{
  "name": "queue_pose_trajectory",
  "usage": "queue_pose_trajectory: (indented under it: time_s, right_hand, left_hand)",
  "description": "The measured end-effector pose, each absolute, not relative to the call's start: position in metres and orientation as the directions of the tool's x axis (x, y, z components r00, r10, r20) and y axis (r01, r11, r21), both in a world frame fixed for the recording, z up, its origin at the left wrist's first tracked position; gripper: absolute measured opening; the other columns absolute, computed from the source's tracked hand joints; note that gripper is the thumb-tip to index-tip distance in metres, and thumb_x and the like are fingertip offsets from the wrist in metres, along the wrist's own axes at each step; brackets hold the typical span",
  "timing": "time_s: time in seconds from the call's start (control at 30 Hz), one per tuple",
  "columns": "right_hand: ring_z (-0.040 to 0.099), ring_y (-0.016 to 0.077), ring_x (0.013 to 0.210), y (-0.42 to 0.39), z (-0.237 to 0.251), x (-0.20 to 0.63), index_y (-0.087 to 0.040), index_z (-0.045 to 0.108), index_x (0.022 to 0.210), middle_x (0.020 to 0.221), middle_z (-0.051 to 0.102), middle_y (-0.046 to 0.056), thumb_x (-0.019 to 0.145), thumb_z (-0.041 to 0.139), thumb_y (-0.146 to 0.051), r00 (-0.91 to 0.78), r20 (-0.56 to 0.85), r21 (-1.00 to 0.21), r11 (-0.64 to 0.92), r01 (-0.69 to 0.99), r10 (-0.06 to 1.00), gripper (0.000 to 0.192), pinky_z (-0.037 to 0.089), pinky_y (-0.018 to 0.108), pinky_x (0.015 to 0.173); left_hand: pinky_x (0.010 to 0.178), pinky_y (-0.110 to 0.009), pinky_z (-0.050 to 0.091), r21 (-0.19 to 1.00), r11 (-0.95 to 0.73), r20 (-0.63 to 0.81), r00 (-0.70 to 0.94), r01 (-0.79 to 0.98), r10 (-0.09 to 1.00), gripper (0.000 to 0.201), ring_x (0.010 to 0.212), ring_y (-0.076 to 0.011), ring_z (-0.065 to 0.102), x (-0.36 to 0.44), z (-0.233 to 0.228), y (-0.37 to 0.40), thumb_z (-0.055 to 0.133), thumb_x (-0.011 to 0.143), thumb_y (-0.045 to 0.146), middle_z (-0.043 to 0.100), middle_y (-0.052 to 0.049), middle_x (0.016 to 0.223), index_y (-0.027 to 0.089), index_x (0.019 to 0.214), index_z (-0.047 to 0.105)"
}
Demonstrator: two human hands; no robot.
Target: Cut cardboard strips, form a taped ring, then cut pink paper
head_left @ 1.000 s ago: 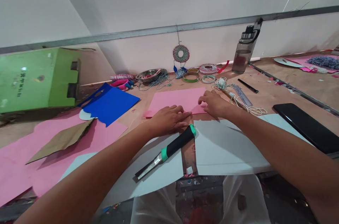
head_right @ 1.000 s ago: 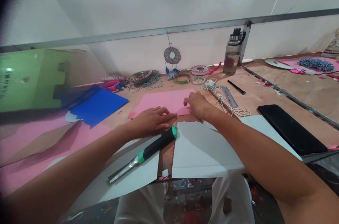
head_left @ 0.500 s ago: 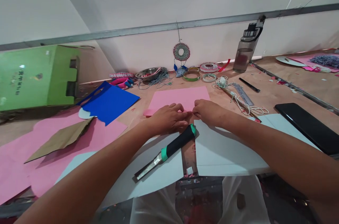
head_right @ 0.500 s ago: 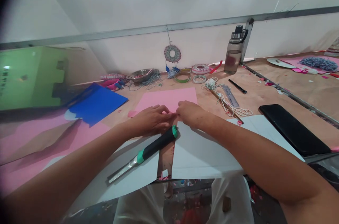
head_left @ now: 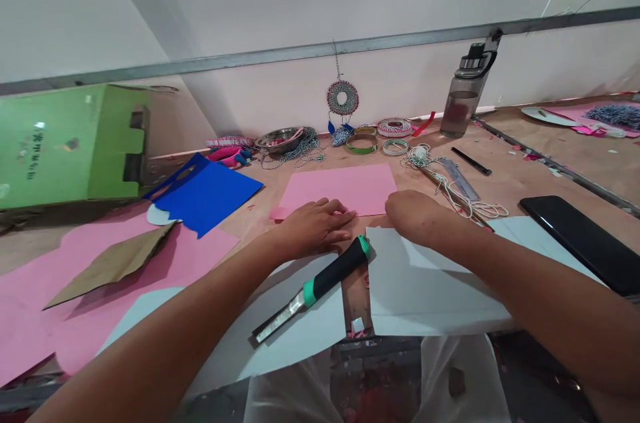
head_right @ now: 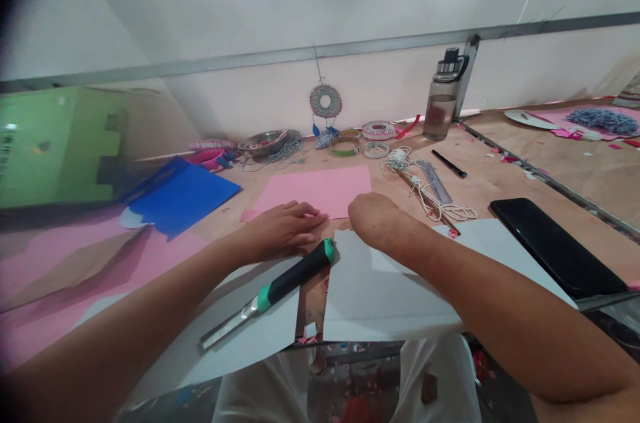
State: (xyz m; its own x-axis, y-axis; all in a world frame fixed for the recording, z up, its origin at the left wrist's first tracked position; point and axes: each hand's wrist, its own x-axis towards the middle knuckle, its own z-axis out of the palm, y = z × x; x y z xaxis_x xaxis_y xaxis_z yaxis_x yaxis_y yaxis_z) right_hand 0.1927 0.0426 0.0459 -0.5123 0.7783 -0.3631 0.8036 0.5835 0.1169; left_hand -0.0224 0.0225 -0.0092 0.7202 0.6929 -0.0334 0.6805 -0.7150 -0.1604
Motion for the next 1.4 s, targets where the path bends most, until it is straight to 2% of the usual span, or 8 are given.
queue_pose_trajectory:
  time_s: [0.2,0.33,0.43,0.57,0.7,0.8,1.03,1.4]
  right_hand:
    - [0.07,0.0285,0.09,0.048,0.052,0.203,-0.007,0.075,0.097,0.095,0.073,0.021,0.081,0.062,-0.013,-0.466,-0.374,0.177,0.555,0.813,0.802,0.022,0.049,0.03,0.072]
    - [0.067,0.028,0.095,0.057,0.041,0.206,-0.009,0.074,0.097,0.097,0.071,0.02,0.095,0.049,-0.031,-0.544,-0.089,0.146,0.552,0.821,0.834,0.034,0.048,0.034,0.08]
    - [0.059,0.0246,0.111,0.058,0.026,0.197,-0.012,0.069,0.111,0.117,0.066,0.017,0.098,0.043,-0.028,-0.671,0.098,0.021,0.672,0.74,0.735,0.033,0.044,0.032,0.093]
    - [0.059,0.0222,0.113,0.058,0.006,0.184,-0.013,0.065,0.118,0.121,0.065,0.016,0.096,0.045,-0.021,-0.723,-0.027,-0.15,0.712,0.686,0.691,0.031,0.044,0.03,0.094]
    - [0.06,0.0233,0.113,0.058,0.0,0.178,-0.011,0.067,0.115,0.121,0.066,0.017,0.096,0.043,-0.02,-0.716,-0.102,-0.15,0.701,0.697,0.691,0.032,0.043,0.031,0.095]
    - [0.058,0.0242,0.117,0.055,0.002,0.176,-0.011,0.067,0.115,0.125,0.064,0.018,0.096,0.043,-0.02,-0.713,-0.11,-0.142,0.699,0.701,0.692,0.032,0.043,0.03,0.095]
    - [0.059,0.0227,0.115,0.047,0.004,0.171,-0.012,0.062,0.122,0.124,0.065,0.016,0.096,0.043,-0.02,-0.714,-0.072,-0.21,0.689,0.694,0.697,0.033,0.043,0.03,0.094]
    - [0.066,0.0214,0.098,0.049,0.007,0.171,-0.015,0.069,0.11,0.105,0.073,0.014,0.094,0.048,-0.022,-0.705,-0.124,-0.18,0.683,0.708,0.698,0.028,0.046,0.027,0.085]
  left_hand:
    - [0.102,-0.036,0.037,-0.057,-0.647,-0.027,0.647,0.76,0.762,0.052,0.122,-0.0234,0.05,-0.03,-0.011,0.017,0.037,0.097,0.05,0.054,-0.011,0.139,0.017,0.135,0.052]
    - [0.103,-0.037,0.036,-0.034,-0.64,-0.019,0.64,0.768,0.768,0.053,0.122,-0.0238,0.05,-0.029,-0.013,0.016,0.036,0.098,0.05,0.053,-0.011,0.14,0.017,0.136,0.051]
    - [0.105,-0.039,0.036,-0.015,-0.657,-0.005,0.657,0.754,0.754,0.051,0.124,-0.024,0.049,-0.025,-0.016,0.023,0.035,0.098,0.049,0.054,-0.012,0.139,0.017,0.134,0.053]
    - [0.105,-0.041,0.036,-0.034,-0.718,0.016,0.718,0.696,0.695,0.043,0.128,-0.0248,0.047,-0.024,-0.021,0.034,0.041,0.097,0.041,0.052,-0.014,0.141,0.017,0.13,0.055]
    - [0.106,-0.048,0.036,-0.137,-0.819,0.028,0.828,0.558,0.56,0.032,0.136,-0.0311,0.038,-0.035,-0.028,0.036,0.062,0.087,0.032,0.046,-0.02,0.144,0.016,0.114,0.063]
    - [0.107,-0.047,0.037,-0.14,-0.837,0.038,0.847,0.529,0.529,0.026,0.137,-0.0308,0.039,-0.039,-0.03,0.032,0.062,0.087,0.029,0.046,-0.023,0.143,0.014,0.109,0.064]
    - [0.112,-0.039,0.034,0.041,-0.732,0.05,0.73,0.68,0.681,0.048,0.139,-0.0239,0.037,-0.036,-0.027,0.026,0.042,0.098,0.039,0.044,-0.021,0.146,0.012,0.137,0.045]
    - [0.113,-0.035,0.03,0.062,-0.537,-0.102,0.541,0.841,0.835,0.067,0.142,-0.0242,0.033,-0.042,-0.017,0.009,0.033,0.096,0.056,0.033,-0.015,0.154,0.014,0.149,0.032]
